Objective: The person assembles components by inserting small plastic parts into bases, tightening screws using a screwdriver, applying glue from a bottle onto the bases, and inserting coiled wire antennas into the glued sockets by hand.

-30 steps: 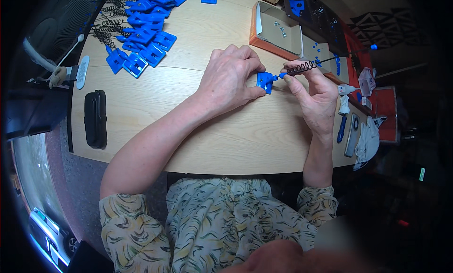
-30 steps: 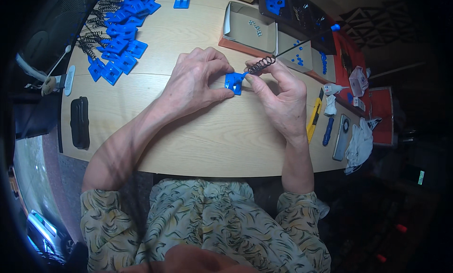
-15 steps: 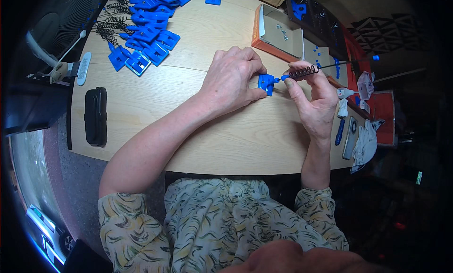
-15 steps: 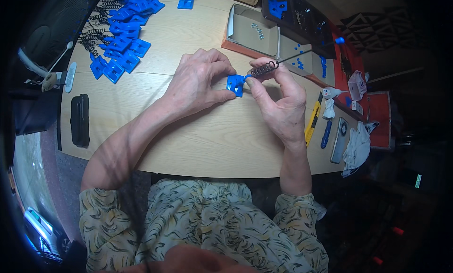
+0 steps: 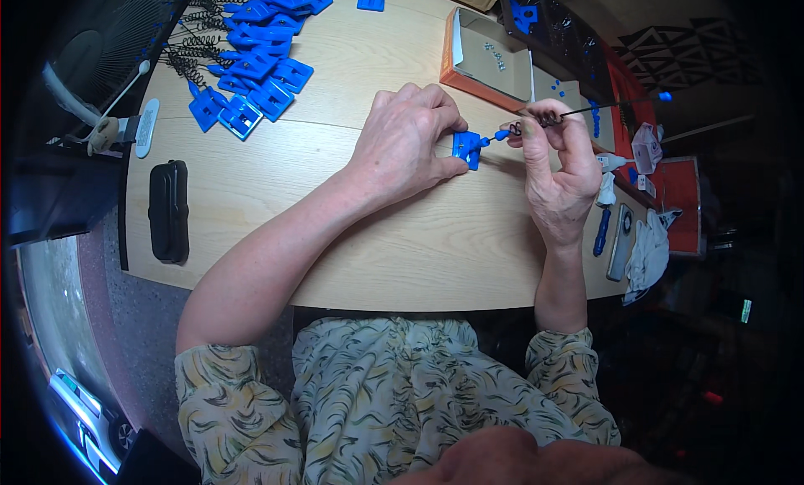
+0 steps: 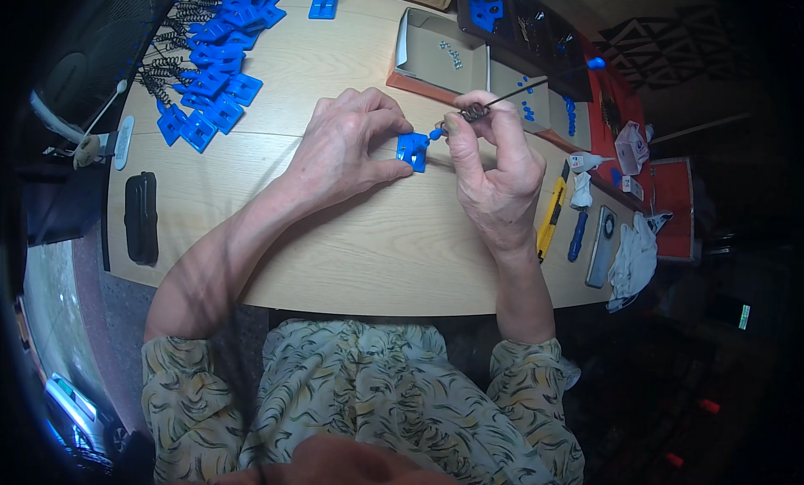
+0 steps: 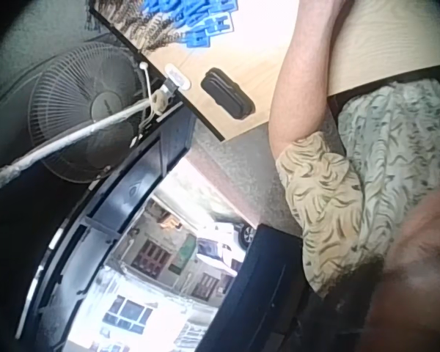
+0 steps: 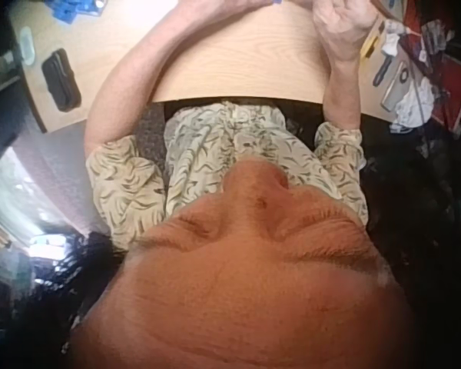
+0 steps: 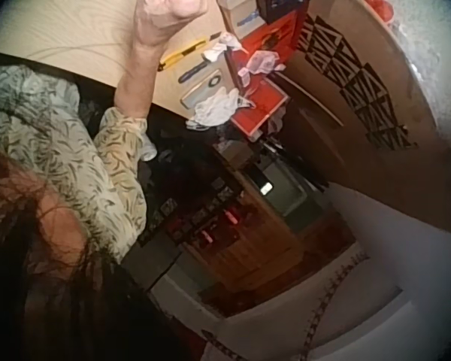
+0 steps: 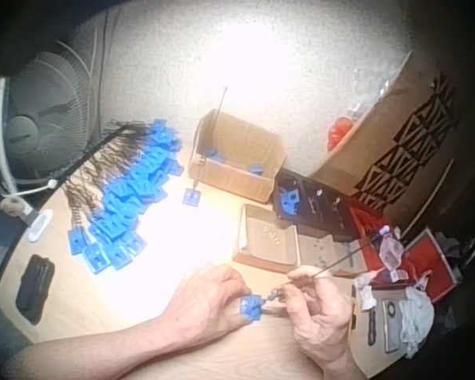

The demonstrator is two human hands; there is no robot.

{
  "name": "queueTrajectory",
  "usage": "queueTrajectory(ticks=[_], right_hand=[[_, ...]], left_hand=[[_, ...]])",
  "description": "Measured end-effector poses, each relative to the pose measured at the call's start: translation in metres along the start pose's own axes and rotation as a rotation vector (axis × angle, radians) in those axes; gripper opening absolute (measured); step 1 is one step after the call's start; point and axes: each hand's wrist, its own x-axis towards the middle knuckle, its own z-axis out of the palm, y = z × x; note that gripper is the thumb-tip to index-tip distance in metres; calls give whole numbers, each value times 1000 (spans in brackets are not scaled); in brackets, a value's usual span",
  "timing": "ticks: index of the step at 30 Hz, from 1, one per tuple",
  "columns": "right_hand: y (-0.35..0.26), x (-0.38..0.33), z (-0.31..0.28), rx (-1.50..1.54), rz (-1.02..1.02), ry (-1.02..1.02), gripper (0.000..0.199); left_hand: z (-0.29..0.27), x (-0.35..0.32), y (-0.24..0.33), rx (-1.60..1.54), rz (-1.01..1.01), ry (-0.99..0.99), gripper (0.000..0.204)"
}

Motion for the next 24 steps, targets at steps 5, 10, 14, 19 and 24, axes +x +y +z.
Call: queueTrajectory(ticks=[5,10,14,19,24], right_hand=[[0,0,0,-79,-38,15,13],[0,0,1,-52,-58,36,15],[3,-1,3,-35,-39,8,16],[3,-2,4,-36,-41,17,16],[4,-4,-3,97,-47,117,17]], left_hand=[[0,0,1,-6,-3,4,37],[-1,0,2,-6,0,1,37],[-2,1,1,-1,-11,-6,37],[-2,0,2,11,-12,-13,37],[-1,0,2,2,-5,-6,38]])
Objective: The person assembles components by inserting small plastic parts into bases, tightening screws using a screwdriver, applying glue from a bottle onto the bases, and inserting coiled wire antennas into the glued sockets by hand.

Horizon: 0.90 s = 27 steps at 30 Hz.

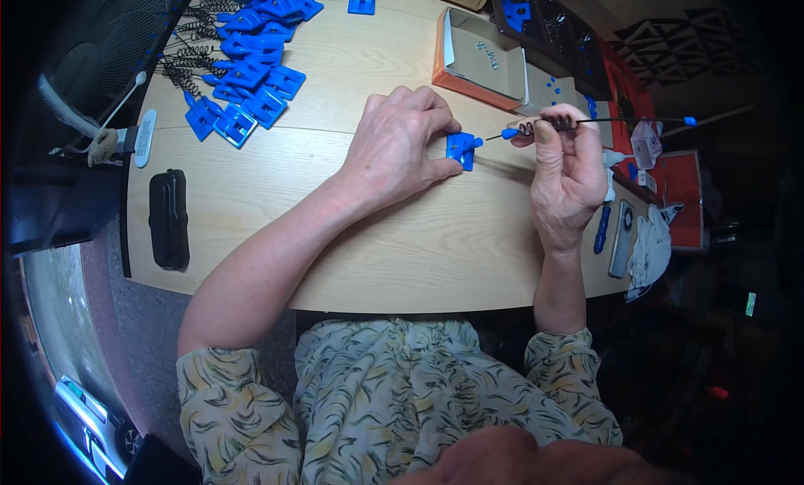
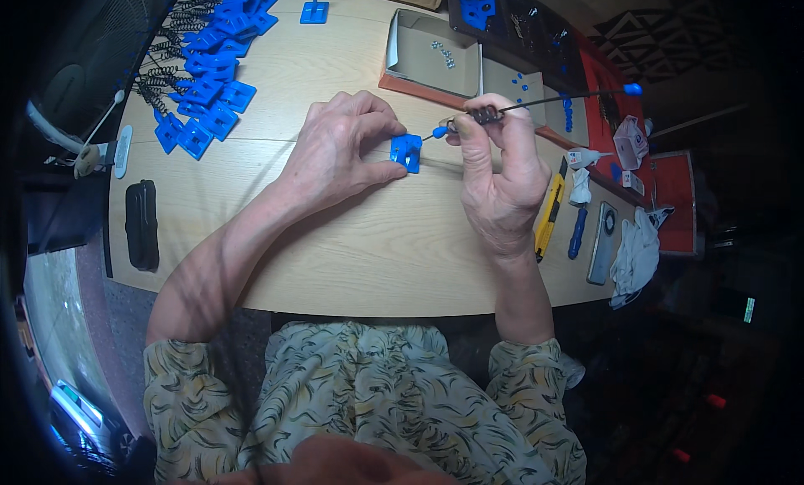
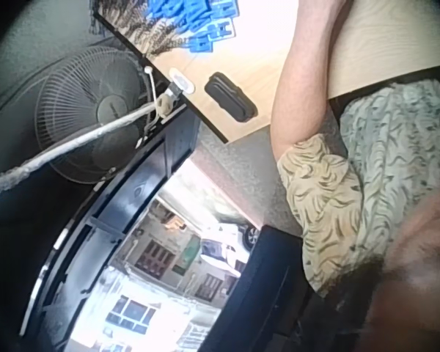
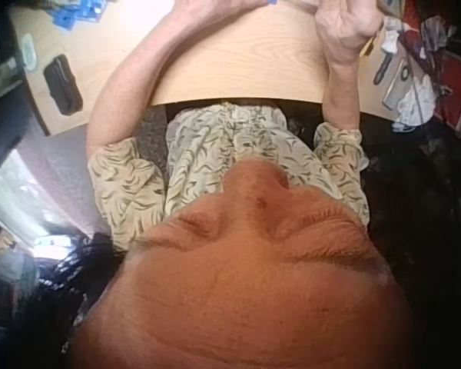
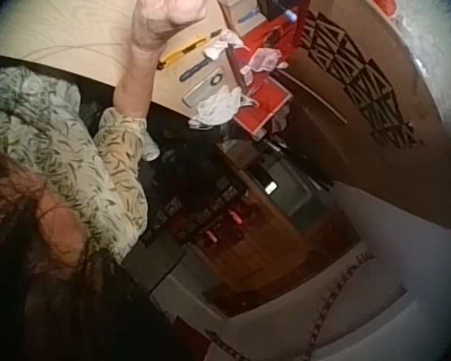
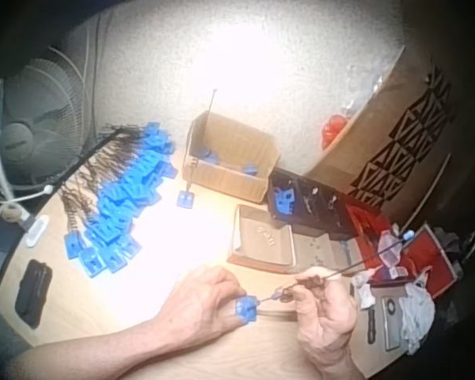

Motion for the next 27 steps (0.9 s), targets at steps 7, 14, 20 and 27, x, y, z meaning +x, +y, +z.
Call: queueTrajectory(ticks=[7,14,20,27], right_hand=[[3,0,3,114,40,-13,17],[9,-1,3,86,95,-28,16],[8,0,2,94,79,17,15],[9,0,1,97,102,18,15]], left_hand=[[0,1,1,-2,20,29,37],[-2,1,3,-7,-6,-2,39],[-2,1,2,0,-4,-2,39],[-2,2,3,2,-4,-6,39]])
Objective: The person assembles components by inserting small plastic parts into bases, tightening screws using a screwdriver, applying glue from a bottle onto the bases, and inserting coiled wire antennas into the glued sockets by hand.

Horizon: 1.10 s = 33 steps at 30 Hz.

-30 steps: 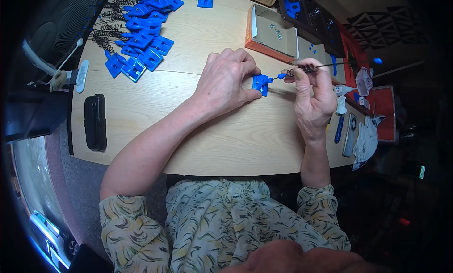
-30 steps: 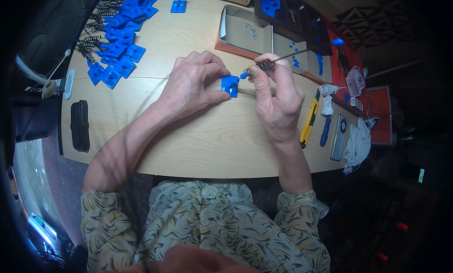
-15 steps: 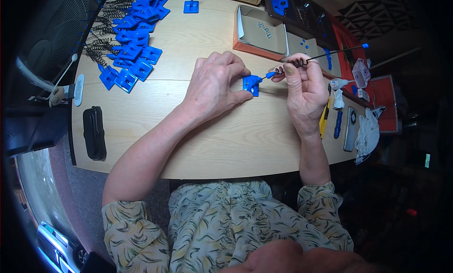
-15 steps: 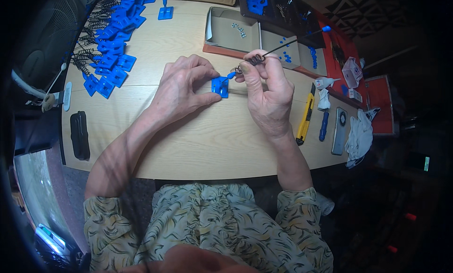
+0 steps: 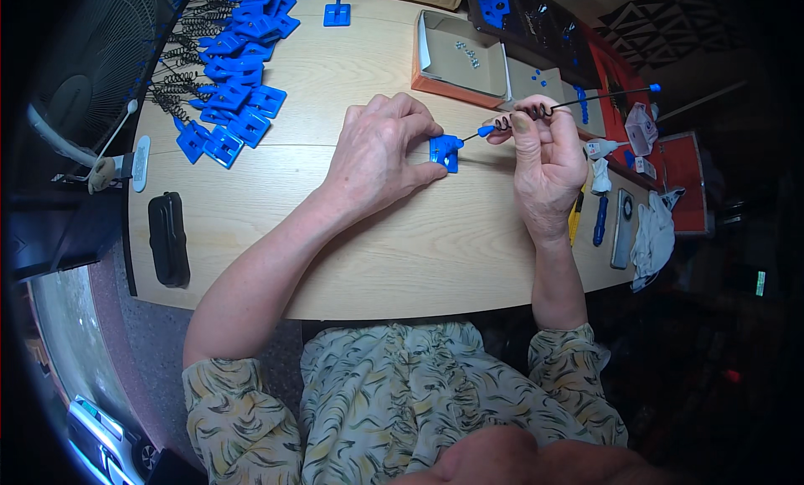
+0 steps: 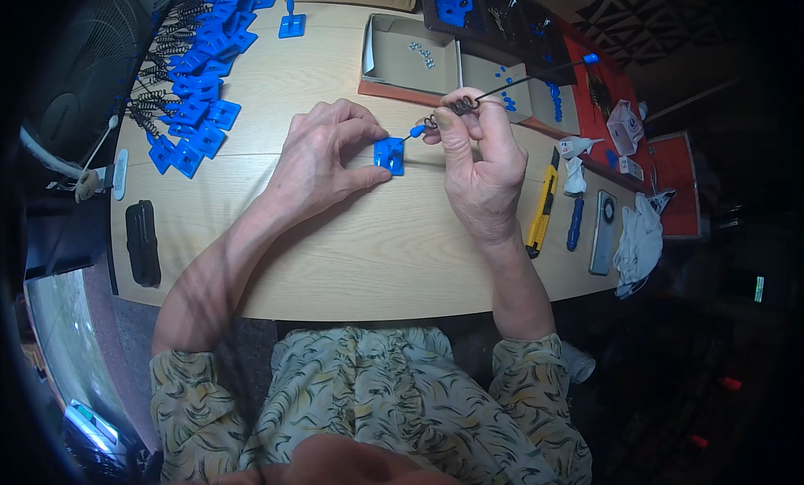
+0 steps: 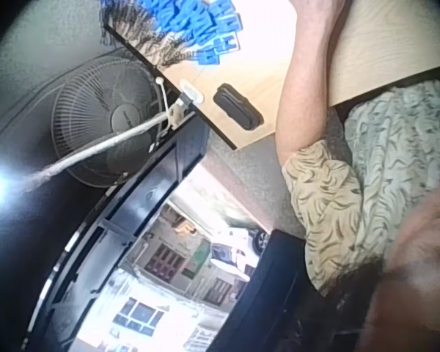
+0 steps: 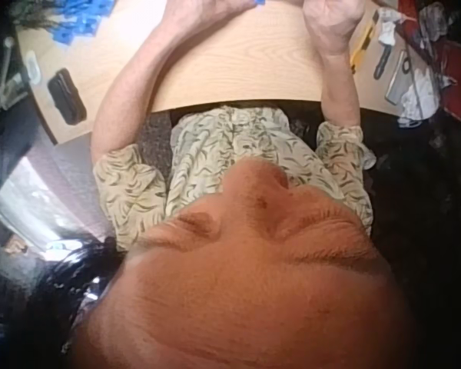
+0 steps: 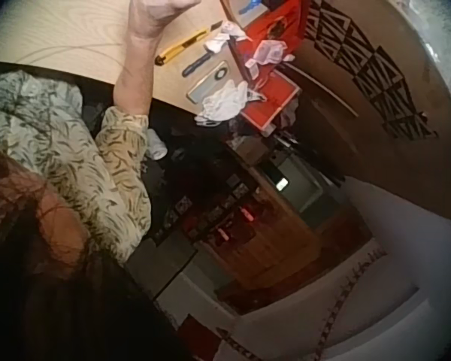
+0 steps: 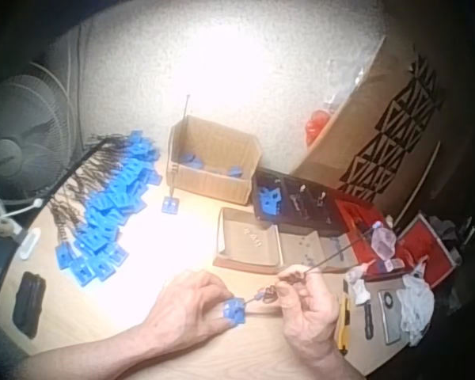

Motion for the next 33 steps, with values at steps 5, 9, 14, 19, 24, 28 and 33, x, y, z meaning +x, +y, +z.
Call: queueTrajectory(ticks=[5,9,14,19,24,28,33], right_hand=[[-1,-1,1,20,12,-4,15],[0,0,0,21,13,-9,15],[-1,-1,0,7,-6,-22,15],[0,-3,-1,-29,-51,-38,18],[-3,1,-1,-193,-170,-116,18],[-1,0,3,-177,-98,-117,17],[-1,-2,4,-162,-107,-84,17]], left_hand=[[2,0,0,-7,25,36,35],[1,-1,0,-3,25,34,35],[1,0,1,-9,20,33,35],[0,-1,0,-20,1,10,39],[-1,-1,0,-10,1,12,39],[0,-2,-1,-7,1,18,39],[0,-1,-1,-6,7,15,40]])
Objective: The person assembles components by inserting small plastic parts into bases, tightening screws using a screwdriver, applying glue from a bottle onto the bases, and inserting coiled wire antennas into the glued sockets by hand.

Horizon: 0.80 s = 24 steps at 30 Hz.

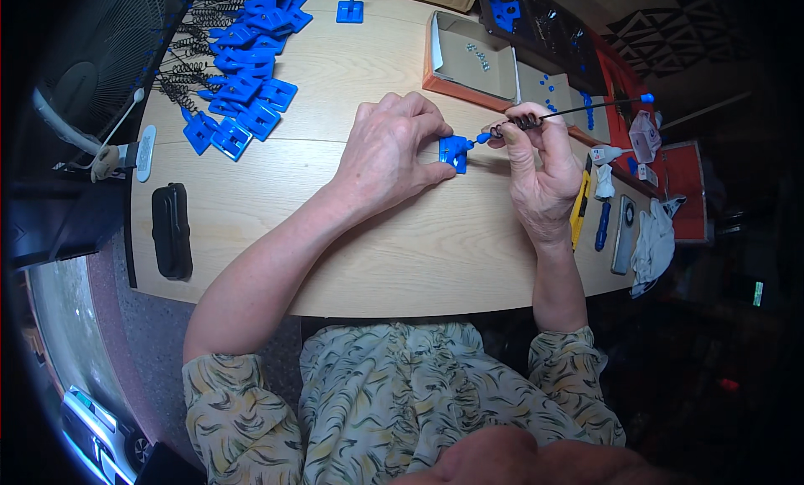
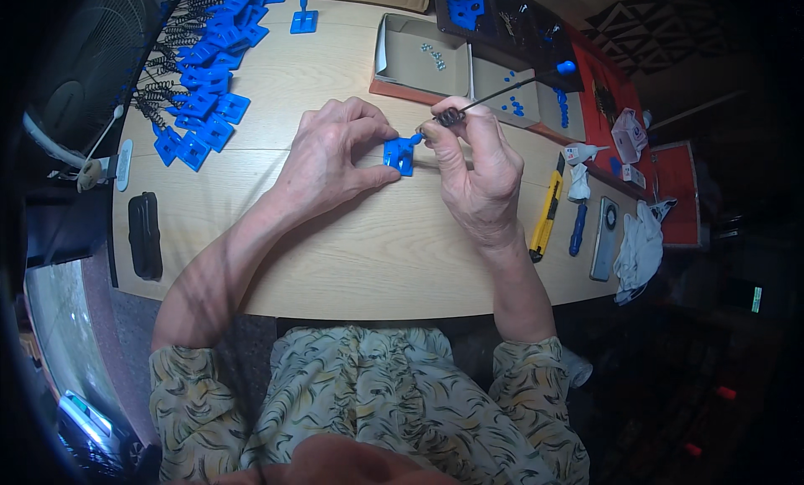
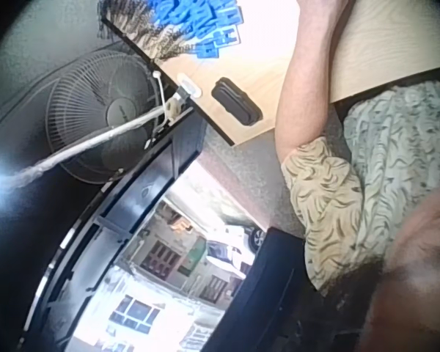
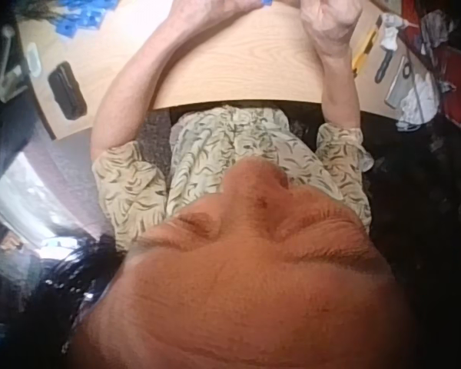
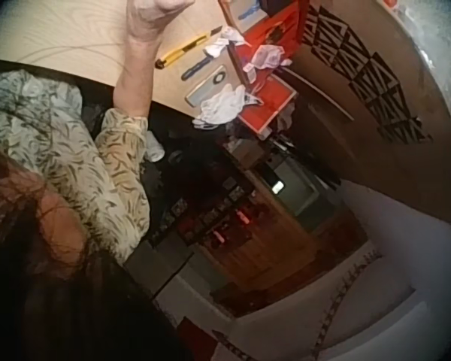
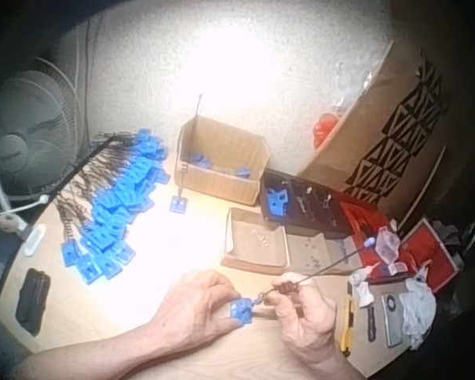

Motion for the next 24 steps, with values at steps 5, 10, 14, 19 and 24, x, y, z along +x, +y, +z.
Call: queueTrajectory(ticks=[5,10,14,19,24], right_hand=[[1,0,0,-48,-10,-14,16],[0,-1,1,-47,-32,12,16],[1,2,0,-45,-30,-13,16],[-2,-1,-5,72,-11,48,18],[-1,-1,-5,93,-27,53,19]], left_hand=[[1,0,-1,0,11,8,40],[1,0,-1,4,6,7,40],[0,1,0,-1,-5,-9,40],[0,0,0,-4,5,0,40],[0,0,0,-2,-5,-15,40]])
